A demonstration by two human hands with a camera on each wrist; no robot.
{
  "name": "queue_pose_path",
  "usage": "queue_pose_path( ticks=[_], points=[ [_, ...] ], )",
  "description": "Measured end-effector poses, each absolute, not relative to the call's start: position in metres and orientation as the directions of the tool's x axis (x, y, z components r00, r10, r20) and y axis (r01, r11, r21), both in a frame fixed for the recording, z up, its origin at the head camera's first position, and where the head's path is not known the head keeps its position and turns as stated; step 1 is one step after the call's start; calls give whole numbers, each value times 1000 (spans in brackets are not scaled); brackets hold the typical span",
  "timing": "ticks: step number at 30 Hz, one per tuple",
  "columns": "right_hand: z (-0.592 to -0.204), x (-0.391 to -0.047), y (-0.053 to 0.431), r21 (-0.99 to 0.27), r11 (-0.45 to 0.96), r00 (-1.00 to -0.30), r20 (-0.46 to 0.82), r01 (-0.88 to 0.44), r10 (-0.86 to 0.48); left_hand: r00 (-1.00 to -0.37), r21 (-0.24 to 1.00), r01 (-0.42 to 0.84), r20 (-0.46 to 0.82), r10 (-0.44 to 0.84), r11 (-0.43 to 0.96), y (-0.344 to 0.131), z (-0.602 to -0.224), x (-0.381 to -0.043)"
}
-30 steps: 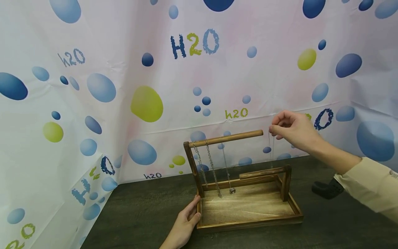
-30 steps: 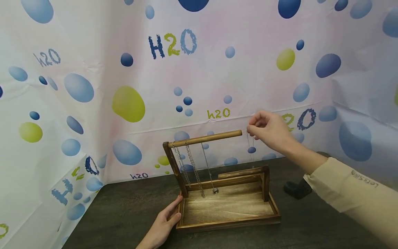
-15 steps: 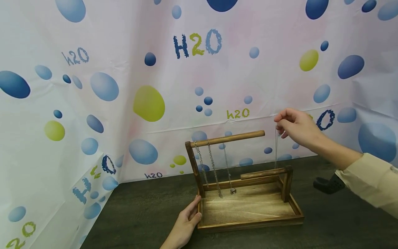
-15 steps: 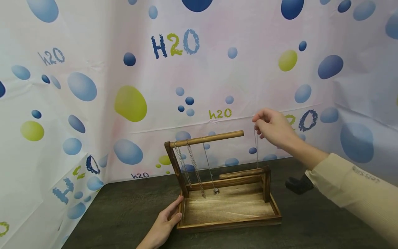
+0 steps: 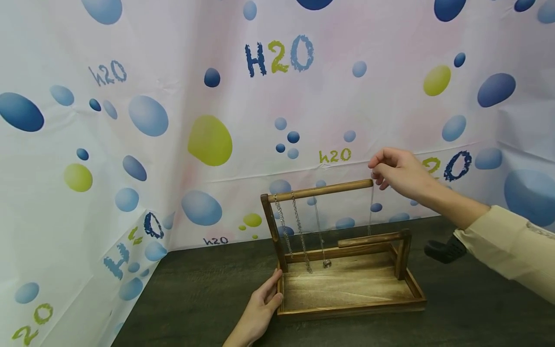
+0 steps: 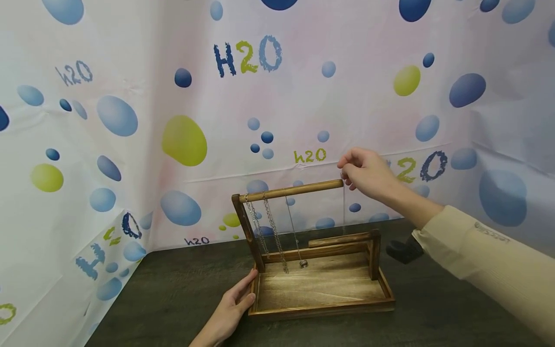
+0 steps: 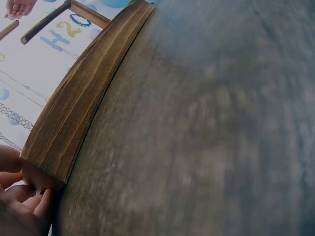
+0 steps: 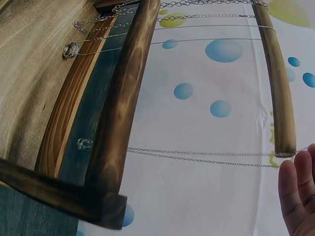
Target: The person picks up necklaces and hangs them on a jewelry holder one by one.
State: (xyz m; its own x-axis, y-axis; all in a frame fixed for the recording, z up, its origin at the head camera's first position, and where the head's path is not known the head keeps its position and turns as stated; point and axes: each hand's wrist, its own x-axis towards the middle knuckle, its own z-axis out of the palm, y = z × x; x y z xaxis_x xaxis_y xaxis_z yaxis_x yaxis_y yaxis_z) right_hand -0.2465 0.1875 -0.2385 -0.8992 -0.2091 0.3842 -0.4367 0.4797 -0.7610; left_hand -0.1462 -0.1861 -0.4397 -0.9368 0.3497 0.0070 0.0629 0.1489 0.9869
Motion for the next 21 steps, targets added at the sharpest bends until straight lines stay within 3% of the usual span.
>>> queue_pose_path(
  ticks=[21],
  points=[
    [-232,-244,160,-803,414,-897,326,-429,-297,-938,989,53,2,346,139,-186,-439,-146]
  ],
)
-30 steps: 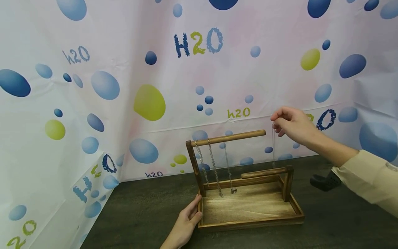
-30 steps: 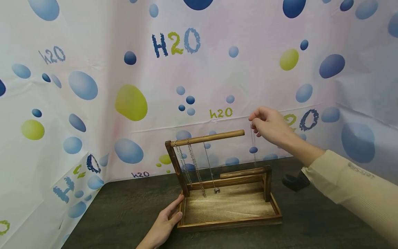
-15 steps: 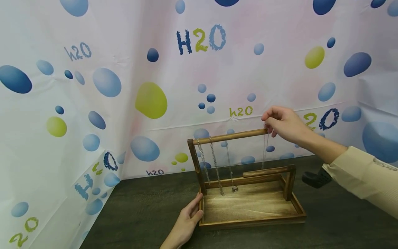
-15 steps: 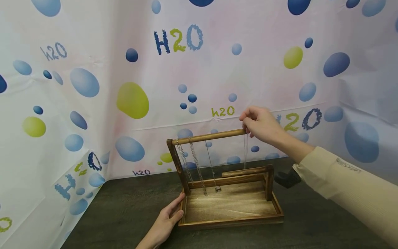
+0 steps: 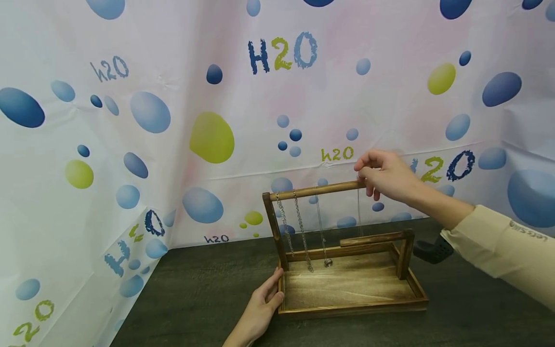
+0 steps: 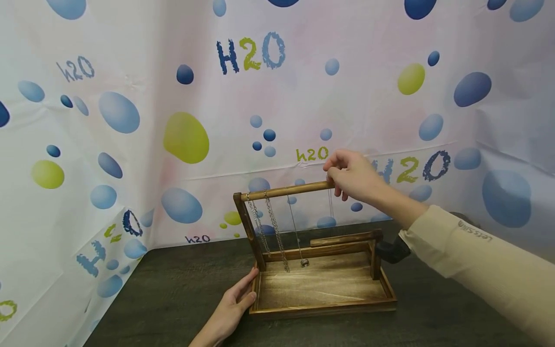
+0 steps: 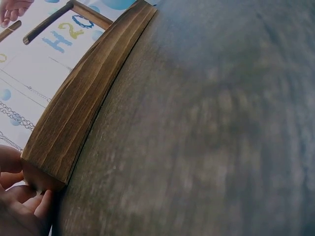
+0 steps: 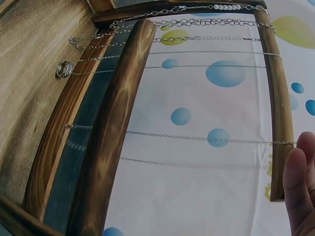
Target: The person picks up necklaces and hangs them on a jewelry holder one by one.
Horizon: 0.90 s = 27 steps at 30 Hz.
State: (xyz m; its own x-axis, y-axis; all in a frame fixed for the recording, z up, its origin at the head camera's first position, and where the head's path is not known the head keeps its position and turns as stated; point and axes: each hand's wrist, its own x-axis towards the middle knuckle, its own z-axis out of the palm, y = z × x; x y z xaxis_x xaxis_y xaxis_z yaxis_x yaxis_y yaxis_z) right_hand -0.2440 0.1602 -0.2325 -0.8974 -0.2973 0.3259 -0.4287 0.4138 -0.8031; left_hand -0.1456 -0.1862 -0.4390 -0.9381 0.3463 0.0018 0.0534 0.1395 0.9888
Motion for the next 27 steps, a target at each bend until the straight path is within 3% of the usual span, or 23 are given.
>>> queue_pose_path(
  ticks=[27],
  points=[
    [-236,-239,126,-848,359,-903,278,-390,-326,-932,991,39,-10,362,128,-186,-437,-143]
  ],
)
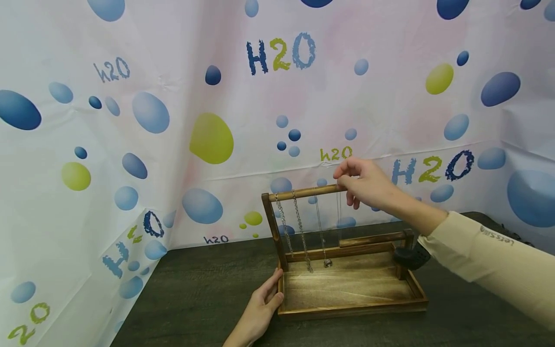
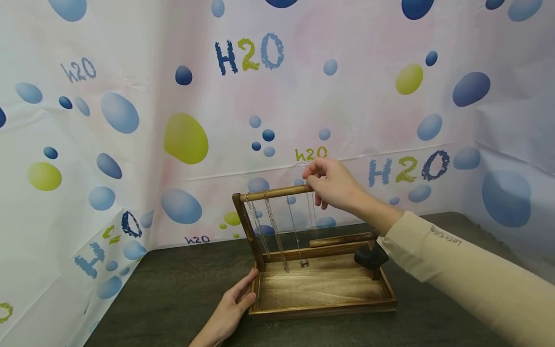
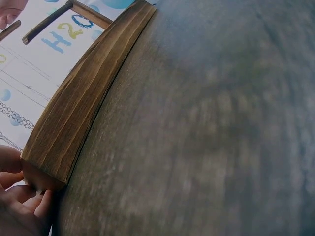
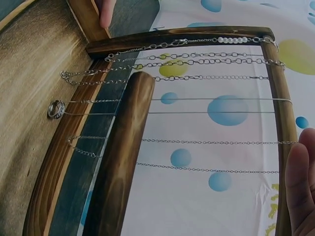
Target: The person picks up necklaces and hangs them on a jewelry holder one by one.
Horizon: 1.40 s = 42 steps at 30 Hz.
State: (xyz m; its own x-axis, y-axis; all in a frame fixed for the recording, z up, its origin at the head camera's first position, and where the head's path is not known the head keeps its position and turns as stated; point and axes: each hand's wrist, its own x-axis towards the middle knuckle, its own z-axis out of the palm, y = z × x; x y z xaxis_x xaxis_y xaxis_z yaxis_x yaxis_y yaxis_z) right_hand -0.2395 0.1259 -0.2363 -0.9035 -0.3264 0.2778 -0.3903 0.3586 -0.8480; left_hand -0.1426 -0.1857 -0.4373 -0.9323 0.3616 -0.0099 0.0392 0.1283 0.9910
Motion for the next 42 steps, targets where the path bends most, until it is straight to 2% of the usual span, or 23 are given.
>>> queue_pose_path(
  ticks=[20,42],
  points=[
    [-250,-233,117,-860,306,-880,282,-408,-381,-929,992,38,-11,371,123,-186,-438,-144],
    [-278,-228,128,-804,375,-868,323,-462,-378,-930,991,50,1,367,124,-184,-438,-139]
  ],
)
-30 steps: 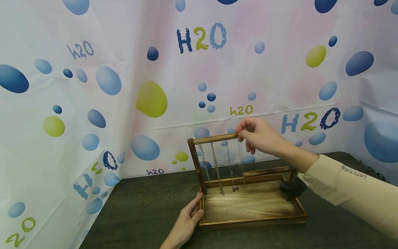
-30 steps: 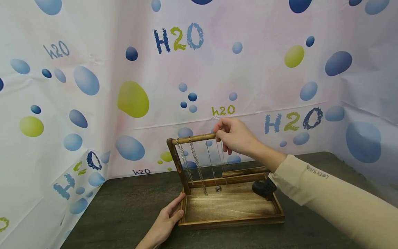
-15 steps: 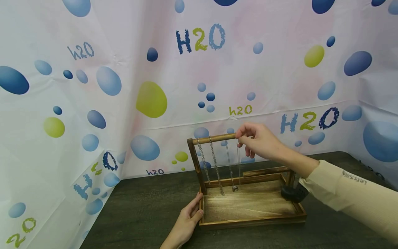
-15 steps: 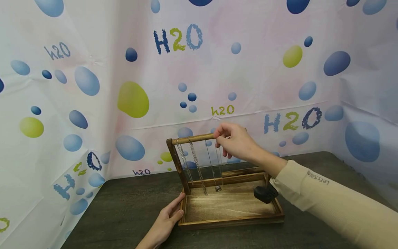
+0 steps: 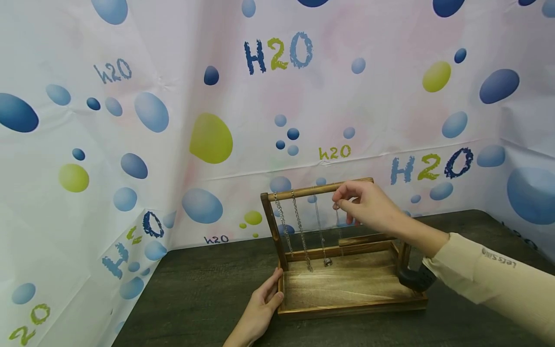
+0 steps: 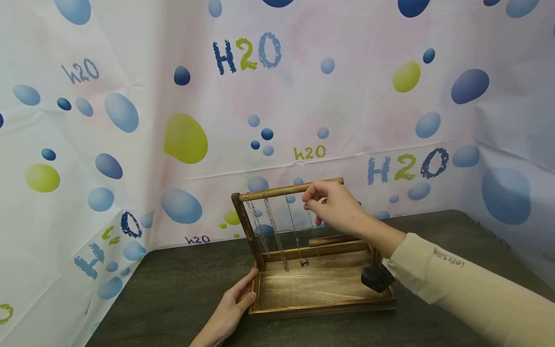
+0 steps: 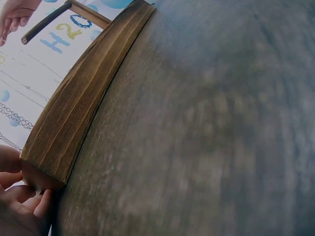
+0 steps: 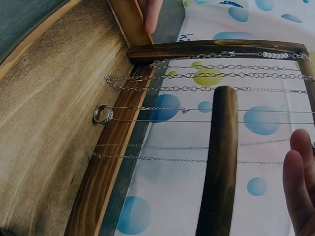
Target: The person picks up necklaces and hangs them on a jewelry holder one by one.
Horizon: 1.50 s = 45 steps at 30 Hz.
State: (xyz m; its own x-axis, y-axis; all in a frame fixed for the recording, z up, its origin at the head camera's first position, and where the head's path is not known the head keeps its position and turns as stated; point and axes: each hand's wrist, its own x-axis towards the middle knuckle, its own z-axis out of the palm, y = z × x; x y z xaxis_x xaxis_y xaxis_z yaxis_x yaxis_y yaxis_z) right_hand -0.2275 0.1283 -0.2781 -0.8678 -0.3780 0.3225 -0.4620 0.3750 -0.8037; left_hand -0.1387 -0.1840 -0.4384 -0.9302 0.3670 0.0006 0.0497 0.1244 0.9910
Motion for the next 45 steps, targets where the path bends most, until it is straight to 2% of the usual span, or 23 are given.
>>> queue_pose_path(
  ticks=[12,29,45],
  points=[
    [-286,-225,133,-819,388,-887,286,-423,-364,-933,991,47,-1,360,125,-182,-436,-139],
    [-286,-224,134,-814,362,-868,314,-455,-385,-933,985,58,-4,359,161,-184,-436,-137],
    [-286,-216,145,-784,417,-874,316,-460,-369,-935,985,67,6,355,159,-183,-437,-138]
  ],
)
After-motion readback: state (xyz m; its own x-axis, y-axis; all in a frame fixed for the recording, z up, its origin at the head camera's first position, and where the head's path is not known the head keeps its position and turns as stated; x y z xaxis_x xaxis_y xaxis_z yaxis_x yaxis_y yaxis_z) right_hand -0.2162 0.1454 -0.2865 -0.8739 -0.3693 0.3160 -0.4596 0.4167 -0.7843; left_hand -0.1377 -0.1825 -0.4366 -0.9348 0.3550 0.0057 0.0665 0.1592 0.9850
